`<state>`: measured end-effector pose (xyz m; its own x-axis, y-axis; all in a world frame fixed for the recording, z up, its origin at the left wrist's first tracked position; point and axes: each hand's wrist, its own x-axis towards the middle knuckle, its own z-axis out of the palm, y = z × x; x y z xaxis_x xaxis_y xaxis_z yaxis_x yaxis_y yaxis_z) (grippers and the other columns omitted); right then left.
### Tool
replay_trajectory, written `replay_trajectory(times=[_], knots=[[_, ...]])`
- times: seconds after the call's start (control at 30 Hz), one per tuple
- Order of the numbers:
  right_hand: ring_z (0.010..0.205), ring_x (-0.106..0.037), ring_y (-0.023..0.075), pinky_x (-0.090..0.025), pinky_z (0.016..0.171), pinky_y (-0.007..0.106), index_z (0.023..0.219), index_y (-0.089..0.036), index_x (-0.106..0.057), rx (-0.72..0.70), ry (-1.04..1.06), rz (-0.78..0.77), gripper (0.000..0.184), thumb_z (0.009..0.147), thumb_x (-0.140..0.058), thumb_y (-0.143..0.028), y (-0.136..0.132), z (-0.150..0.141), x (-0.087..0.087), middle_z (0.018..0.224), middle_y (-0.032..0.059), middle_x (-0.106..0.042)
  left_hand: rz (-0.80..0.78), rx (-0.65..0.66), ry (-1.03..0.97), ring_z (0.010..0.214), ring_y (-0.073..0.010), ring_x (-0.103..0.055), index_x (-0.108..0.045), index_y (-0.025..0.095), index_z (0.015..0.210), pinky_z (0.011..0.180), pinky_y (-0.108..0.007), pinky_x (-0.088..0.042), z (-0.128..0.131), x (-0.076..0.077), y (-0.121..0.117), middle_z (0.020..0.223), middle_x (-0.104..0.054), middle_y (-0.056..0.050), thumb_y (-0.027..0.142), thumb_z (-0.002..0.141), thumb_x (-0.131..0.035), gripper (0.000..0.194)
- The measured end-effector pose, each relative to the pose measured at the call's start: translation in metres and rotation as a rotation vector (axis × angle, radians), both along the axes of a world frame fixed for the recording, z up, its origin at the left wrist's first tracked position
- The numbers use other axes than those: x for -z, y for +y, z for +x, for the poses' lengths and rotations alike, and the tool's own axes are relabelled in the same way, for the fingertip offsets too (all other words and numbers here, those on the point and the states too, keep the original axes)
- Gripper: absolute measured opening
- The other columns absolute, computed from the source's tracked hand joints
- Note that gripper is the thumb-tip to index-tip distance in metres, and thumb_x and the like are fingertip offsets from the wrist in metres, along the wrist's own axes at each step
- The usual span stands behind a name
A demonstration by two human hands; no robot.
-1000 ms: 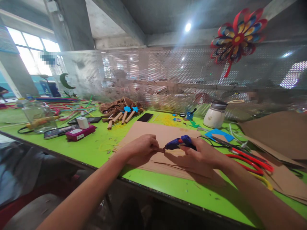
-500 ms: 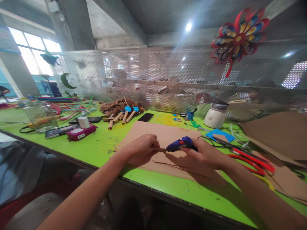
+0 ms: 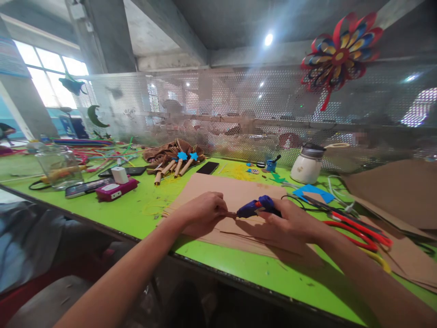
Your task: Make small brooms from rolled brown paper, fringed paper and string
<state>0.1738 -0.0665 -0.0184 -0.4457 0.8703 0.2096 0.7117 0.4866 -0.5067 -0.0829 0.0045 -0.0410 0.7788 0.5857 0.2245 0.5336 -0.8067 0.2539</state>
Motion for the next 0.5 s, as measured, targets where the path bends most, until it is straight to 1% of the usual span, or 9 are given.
replay_trajectory(times=[0.23, 0.5], knots=[[0.066, -0.052, 0.0153, -0.039, 0.060, 0.027, 0.093, -0.017, -0.063, 0.008, 0.015, -0.006, 0.025, 0.087, -0.046, -0.035, 0.0001, 0.0006, -0.0003, 0.076, 0.0030, -0.064, 0.012, 0.009, 0.012, 0.073, -0.0138, -0.054, -0.070, 0.020, 0.088, 0.069, -0.025, -0.039, 0.0003, -0.0016, 0.0000, 0.079, -0.060, -0.004, 0.033, 0.087, -0.049, 0.025], [0.069, -0.052, 0.0163, -0.039, 0.061, 0.027, 0.094, -0.017, -0.063, 0.016, 0.039, -0.013, 0.025, 0.086, -0.047, -0.034, 0.0002, 0.0016, -0.0016, 0.078, 0.0043, -0.064, 0.015, 0.018, -0.006, 0.073, -0.0140, -0.054, -0.070, 0.020, 0.088, 0.068, -0.026, -0.039, -0.0001, 0.0007, 0.0002, 0.079, -0.060, -0.004, 0.033, 0.087, -0.049, 0.025]])
